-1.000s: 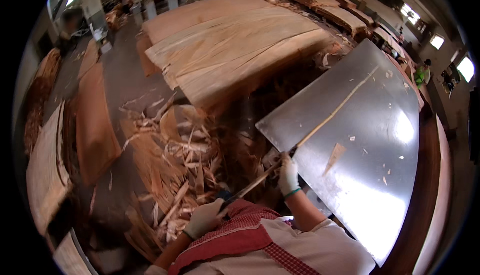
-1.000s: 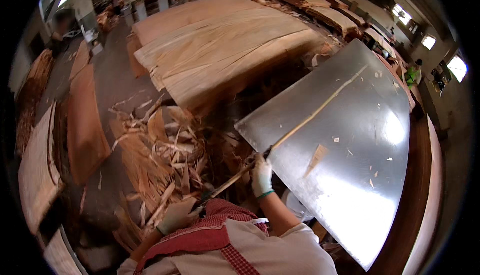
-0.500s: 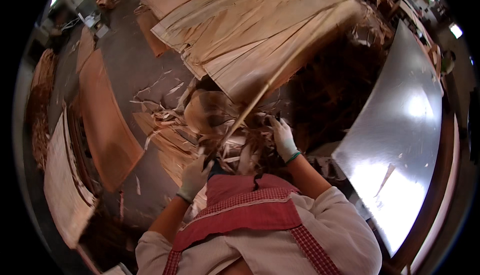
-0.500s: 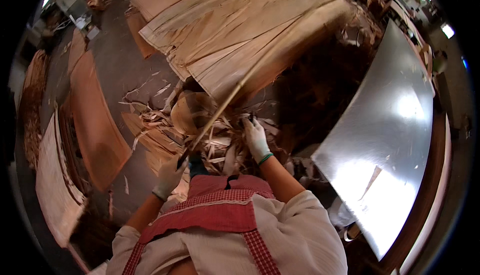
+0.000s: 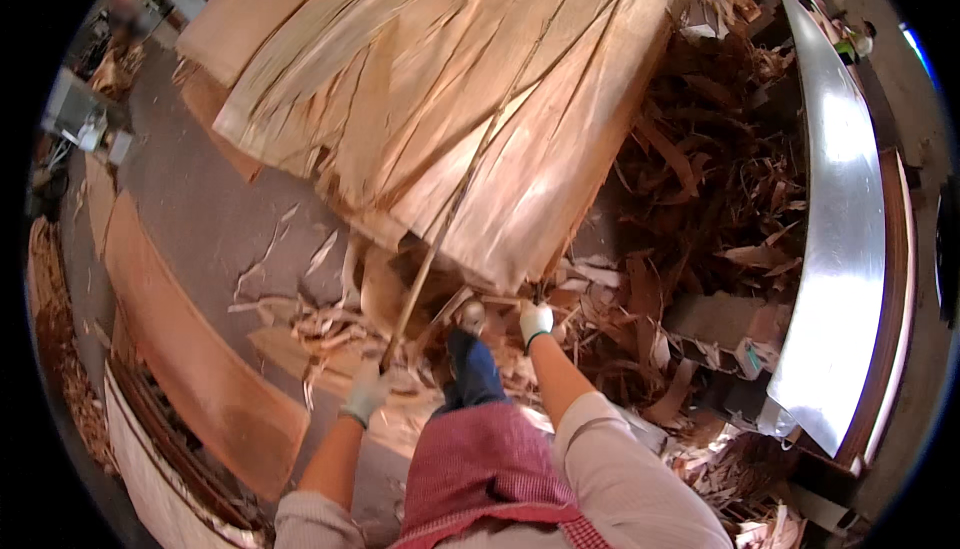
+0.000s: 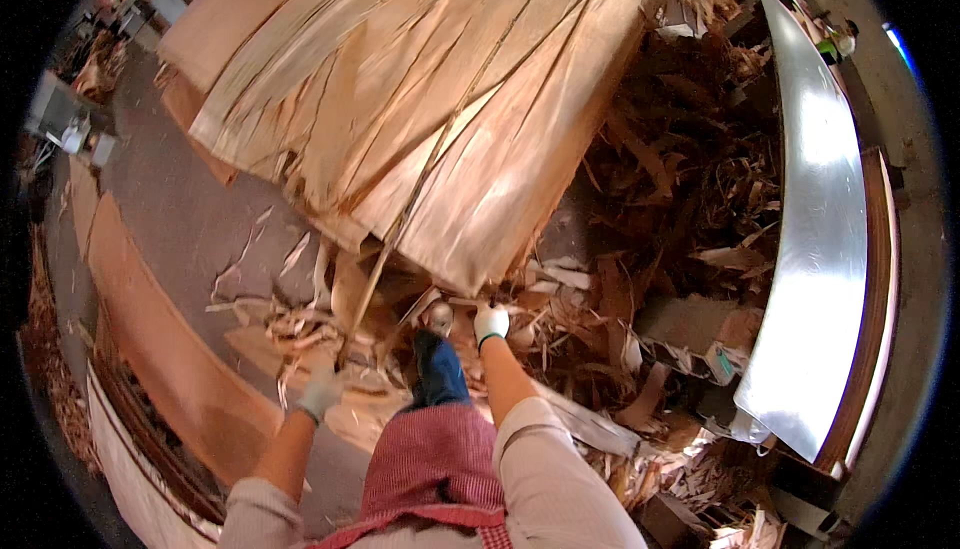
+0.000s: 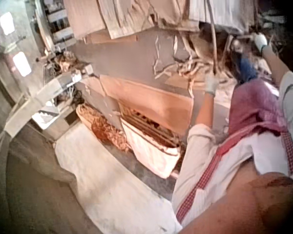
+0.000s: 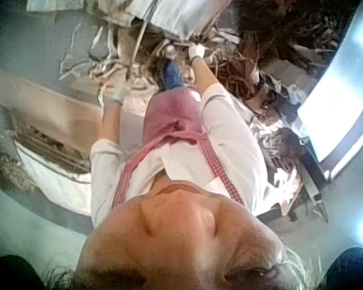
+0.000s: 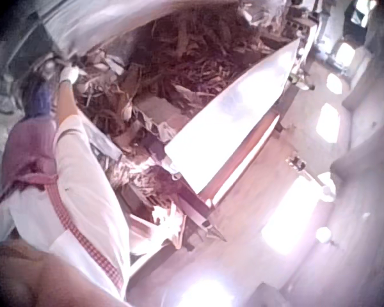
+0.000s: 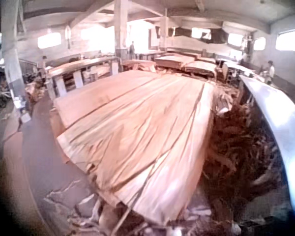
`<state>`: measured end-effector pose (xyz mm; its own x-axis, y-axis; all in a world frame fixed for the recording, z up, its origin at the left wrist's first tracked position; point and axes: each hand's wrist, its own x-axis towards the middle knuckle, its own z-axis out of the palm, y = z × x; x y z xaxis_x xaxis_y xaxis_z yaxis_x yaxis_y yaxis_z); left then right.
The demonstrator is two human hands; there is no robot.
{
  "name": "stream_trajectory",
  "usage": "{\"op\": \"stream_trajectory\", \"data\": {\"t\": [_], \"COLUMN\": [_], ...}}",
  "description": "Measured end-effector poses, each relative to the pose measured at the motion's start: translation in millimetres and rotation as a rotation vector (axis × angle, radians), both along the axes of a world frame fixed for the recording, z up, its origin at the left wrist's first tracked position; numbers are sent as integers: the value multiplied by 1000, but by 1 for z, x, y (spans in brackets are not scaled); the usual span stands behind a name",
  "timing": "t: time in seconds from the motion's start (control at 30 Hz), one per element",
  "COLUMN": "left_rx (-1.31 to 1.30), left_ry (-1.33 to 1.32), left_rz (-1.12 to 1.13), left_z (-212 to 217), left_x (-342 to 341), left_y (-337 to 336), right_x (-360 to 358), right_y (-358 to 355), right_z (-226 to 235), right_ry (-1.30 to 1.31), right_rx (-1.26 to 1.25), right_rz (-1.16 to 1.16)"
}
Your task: The person uses a small knife to peel thin layers of wood veneer from a large, curved wooden surface. They repeatedly lift the veneer sheets, scrape the surface, and stack the peeled material on the side. The task involves continuous manual peeling and handling of the wood sheets in a workshop environment.
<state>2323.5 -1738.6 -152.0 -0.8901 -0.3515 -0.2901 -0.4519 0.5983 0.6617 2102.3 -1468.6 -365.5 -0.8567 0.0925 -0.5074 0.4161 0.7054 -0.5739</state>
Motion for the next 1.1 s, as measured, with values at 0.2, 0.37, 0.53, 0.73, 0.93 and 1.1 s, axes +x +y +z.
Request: {"op": "stream_trajectory", "data": {"t": [0.2,0.37,0.53,0.73,0.93,1.1], "left_rx": [27,-114,-16,-119,-124,273], "left_ry": [-311,-122,-162,-166,-236,-293], "left_rz": [171,126,104,-26,-189,-233], "left_z": [-39,-39,2,4,-55,-140], "left_x": [-14,-17,-87,-185,-210,-204], "left_y": [-35,-76,-111,-137,-169,-201], "right_x": [-41,-29,-82,-152,-194,-193], "right_y": [-83,-59,-88,-224,-419,-532], "right_z": [5,39,253,401,419,310], "right_ry": [-285,158,449,584,414,219], "right_rx": [-498,-533,-249,-394,-374,-174], "right_rz": [-588,-424,-17,325,633,837]}}
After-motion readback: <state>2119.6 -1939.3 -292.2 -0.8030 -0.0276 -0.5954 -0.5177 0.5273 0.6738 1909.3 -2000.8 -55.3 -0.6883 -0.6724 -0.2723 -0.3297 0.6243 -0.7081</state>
